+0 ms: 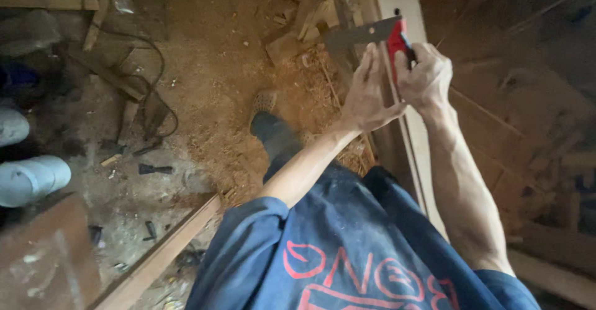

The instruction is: The person uses a circular saw to cut a long wooden plank, then measures and marks the plank with a square and pencil. The person repositions the plank and makes additional cuts with the circular saw.

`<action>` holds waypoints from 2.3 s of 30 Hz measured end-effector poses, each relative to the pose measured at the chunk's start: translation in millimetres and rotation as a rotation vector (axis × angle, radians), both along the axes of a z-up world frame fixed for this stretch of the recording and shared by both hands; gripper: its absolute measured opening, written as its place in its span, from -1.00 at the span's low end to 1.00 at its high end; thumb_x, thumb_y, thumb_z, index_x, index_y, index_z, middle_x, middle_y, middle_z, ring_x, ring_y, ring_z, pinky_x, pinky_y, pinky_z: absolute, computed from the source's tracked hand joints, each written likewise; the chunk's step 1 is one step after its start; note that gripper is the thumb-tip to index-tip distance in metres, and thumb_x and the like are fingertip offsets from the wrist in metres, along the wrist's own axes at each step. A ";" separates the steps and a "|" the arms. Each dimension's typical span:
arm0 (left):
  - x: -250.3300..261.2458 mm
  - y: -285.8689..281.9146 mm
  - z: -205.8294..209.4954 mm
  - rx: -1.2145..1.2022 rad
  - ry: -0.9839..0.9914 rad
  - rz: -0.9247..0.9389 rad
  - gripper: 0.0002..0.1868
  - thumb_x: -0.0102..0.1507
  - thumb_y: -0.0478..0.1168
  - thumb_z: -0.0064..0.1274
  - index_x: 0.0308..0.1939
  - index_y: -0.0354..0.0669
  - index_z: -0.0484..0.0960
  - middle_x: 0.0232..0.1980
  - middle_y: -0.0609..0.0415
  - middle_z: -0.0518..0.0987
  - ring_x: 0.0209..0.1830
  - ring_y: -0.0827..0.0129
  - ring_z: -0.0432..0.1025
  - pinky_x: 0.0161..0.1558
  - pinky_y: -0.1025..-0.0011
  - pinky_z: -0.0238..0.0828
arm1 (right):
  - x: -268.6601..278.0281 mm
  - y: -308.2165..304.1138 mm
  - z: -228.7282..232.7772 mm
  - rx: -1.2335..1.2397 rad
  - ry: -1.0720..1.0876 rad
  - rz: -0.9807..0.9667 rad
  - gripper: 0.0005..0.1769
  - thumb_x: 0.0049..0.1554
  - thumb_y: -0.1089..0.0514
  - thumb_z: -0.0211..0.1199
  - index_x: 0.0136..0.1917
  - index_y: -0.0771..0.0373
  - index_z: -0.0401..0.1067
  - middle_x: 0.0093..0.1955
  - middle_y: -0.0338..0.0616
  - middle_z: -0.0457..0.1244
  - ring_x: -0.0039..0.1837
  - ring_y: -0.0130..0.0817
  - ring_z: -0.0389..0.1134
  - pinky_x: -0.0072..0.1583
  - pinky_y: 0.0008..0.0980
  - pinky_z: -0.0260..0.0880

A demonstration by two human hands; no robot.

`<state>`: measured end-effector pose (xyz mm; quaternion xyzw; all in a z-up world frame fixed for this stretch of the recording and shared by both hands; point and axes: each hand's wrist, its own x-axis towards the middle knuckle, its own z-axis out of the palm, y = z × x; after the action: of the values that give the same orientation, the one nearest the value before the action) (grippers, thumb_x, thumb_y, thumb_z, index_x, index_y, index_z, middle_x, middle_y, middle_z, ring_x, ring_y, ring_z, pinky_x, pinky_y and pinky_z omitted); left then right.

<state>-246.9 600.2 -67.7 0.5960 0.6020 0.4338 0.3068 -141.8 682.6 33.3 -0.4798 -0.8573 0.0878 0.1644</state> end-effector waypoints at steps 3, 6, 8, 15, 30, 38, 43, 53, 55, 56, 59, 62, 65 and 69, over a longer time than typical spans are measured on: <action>-15.5 27.0 -12.3 0.026 -0.045 -0.004 0.48 0.11 0.58 0.05 0.60 -0.36 -0.43 0.67 -0.40 -0.43 0.72 -0.16 -0.41 0.64 -0.06 -0.31 | -27.3 20.0 -2.8 -0.060 -0.120 -0.055 -0.78 0.34 0.13 0.29 -0.06 0.35 0.49 -0.16 0.09 0.36 -0.21 -0.01 0.41 -0.13 -0.09 0.41; -23.4 45.2 -19.7 0.068 -0.151 -0.003 0.48 0.06 0.57 0.07 0.60 -0.32 -0.41 0.67 -0.31 -0.42 0.72 -0.13 -0.38 0.64 -0.07 -0.30 | -44.6 29.5 -5.3 -0.071 -0.216 -0.078 -0.80 0.34 0.15 0.26 0.00 0.36 0.51 -0.13 0.07 0.37 -0.22 -0.05 0.42 -0.14 -0.12 0.42; -23.8 48.1 -21.4 0.103 -0.211 -0.002 0.47 0.03 0.55 0.09 0.60 -0.29 -0.37 0.67 -0.27 -0.38 0.70 -0.11 -0.33 0.63 -0.07 -0.27 | -50.6 28.5 -6.6 -0.077 -0.243 -0.100 -0.81 0.32 0.15 0.27 0.01 0.36 0.51 -0.13 0.07 0.37 -0.20 -0.04 0.43 -0.12 -0.12 0.42; -25.0 61.6 -20.3 0.156 -0.350 0.100 0.30 0.15 0.27 0.19 0.65 -0.25 -0.29 0.72 -0.24 -0.26 0.75 -0.13 -0.20 0.72 0.03 -0.15 | -68.3 40.6 1.8 -0.119 -0.303 -0.117 -0.81 0.28 0.15 0.31 -0.04 0.36 0.53 -0.13 0.09 0.37 -0.12 0.01 0.43 -0.05 -0.11 0.42; -24.7 62.2 -17.4 0.160 -0.472 0.091 0.21 0.29 0.30 0.10 0.64 -0.30 -0.32 0.71 -0.29 -0.33 0.75 -0.18 -0.29 0.71 0.15 -0.12 | -79.1 56.9 17.2 -0.264 -0.418 -0.129 -0.83 0.24 0.18 0.29 -0.10 0.34 0.54 -0.17 0.06 0.36 -0.17 -0.05 0.41 -0.09 -0.12 0.37; -13.6 64.6 -25.1 0.178 -0.464 0.124 0.19 0.28 0.35 0.00 0.66 -0.24 -0.32 0.72 -0.24 -0.34 0.76 -0.13 -0.29 0.66 0.19 -0.13 | -71.5 56.3 12.5 -0.304 -0.362 -0.126 -0.82 0.27 0.20 0.29 -0.12 0.38 0.53 -0.20 0.06 0.34 -0.19 -0.12 0.39 -0.13 -0.16 0.35; -5.7 67.2 -31.4 0.178 -0.454 0.092 0.20 0.29 0.36 -0.07 0.66 -0.18 -0.45 0.73 -0.14 -0.45 0.77 -0.08 -0.38 0.73 0.04 -0.15 | -67.3 58.7 10.7 -0.399 -0.385 -0.189 -0.67 0.39 0.18 0.26 -0.19 0.42 0.48 -0.20 0.03 0.32 -0.30 -0.23 0.33 -0.29 -0.23 0.27; -7.9 67.6 -32.3 0.168 -0.490 0.069 0.18 0.31 0.34 -0.07 0.67 -0.06 -0.49 0.74 -0.09 -0.48 0.77 -0.08 -0.41 0.73 0.03 -0.16 | -60.3 60.3 7.8 -0.325 -0.387 -0.092 -0.74 0.35 0.22 0.28 -0.17 0.41 0.47 -0.27 0.02 0.30 -0.28 -0.26 0.32 -0.24 -0.24 0.27; -8.1 66.6 -31.7 0.156 -0.503 0.063 0.19 0.31 0.35 -0.06 0.67 -0.07 -0.49 0.73 -0.09 -0.47 0.76 -0.09 -0.40 0.72 0.05 -0.16 | -60.3 60.2 8.3 -0.329 -0.395 -0.099 -0.73 0.35 0.22 0.28 -0.17 0.40 0.47 -0.26 0.02 0.31 -0.28 -0.25 0.33 -0.23 -0.23 0.28; -8.0 65.9 -31.5 0.146 -0.514 0.059 0.18 0.31 0.36 -0.07 0.67 -0.07 -0.48 0.73 -0.09 -0.48 0.76 -0.10 -0.40 0.72 0.06 -0.15 | -60.5 60.0 8.9 -0.326 -0.386 -0.092 -0.75 0.34 0.22 0.28 -0.16 0.40 0.48 -0.25 0.03 0.31 -0.27 -0.25 0.33 -0.22 -0.24 0.29; -6.5 65.8 -31.9 0.127 -0.530 0.050 0.16 0.34 0.37 -0.10 0.67 -0.06 -0.48 0.74 -0.08 -0.48 0.77 -0.10 -0.40 0.72 0.09 -0.13 | -60.6 60.1 10.4 -0.319 -0.364 -0.076 -0.78 0.33 0.22 0.28 -0.13 0.40 0.49 -0.24 0.02 0.32 -0.25 -0.26 0.35 -0.19 -0.25 0.32; -4.8 67.4 -33.3 0.142 -0.515 0.052 0.14 0.35 0.37 -0.14 0.66 -0.04 -0.50 0.73 -0.06 -0.51 0.77 -0.05 -0.43 0.72 0.09 -0.16 | -61.1 60.3 11.6 -0.333 -0.363 -0.076 -0.78 0.35 0.21 0.29 -0.11 0.40 0.50 -0.23 0.00 0.33 -0.25 -0.29 0.35 -0.21 -0.27 0.32; -2.8 68.9 -35.6 0.169 -0.504 0.061 0.13 0.35 0.37 -0.19 0.66 -0.04 -0.54 0.73 -0.03 -0.53 0.76 0.01 -0.47 0.73 0.08 -0.23 | -61.0 61.4 10.7 -0.354 -0.378 -0.086 -0.76 0.37 0.21 0.28 -0.12 0.39 0.49 -0.27 -0.05 0.32 -0.30 -0.35 0.32 -0.27 -0.32 0.29; -0.2 70.6 -38.2 0.187 -0.508 0.064 0.12 0.37 0.38 -0.22 0.66 -0.02 -0.57 0.73 0.00 -0.56 0.76 0.06 -0.49 0.74 0.07 -0.30 | -58.8 62.2 9.4 -0.352 -0.382 -0.080 -0.73 0.39 0.22 0.27 -0.15 0.39 0.46 -0.32 -0.10 0.29 -0.33 -0.39 0.27 -0.29 -0.34 0.24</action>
<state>-247.1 670.7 -105.9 0.4745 0.4817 0.6326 0.3776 -200.6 744.8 42.8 -0.5426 -0.8246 0.1368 -0.0833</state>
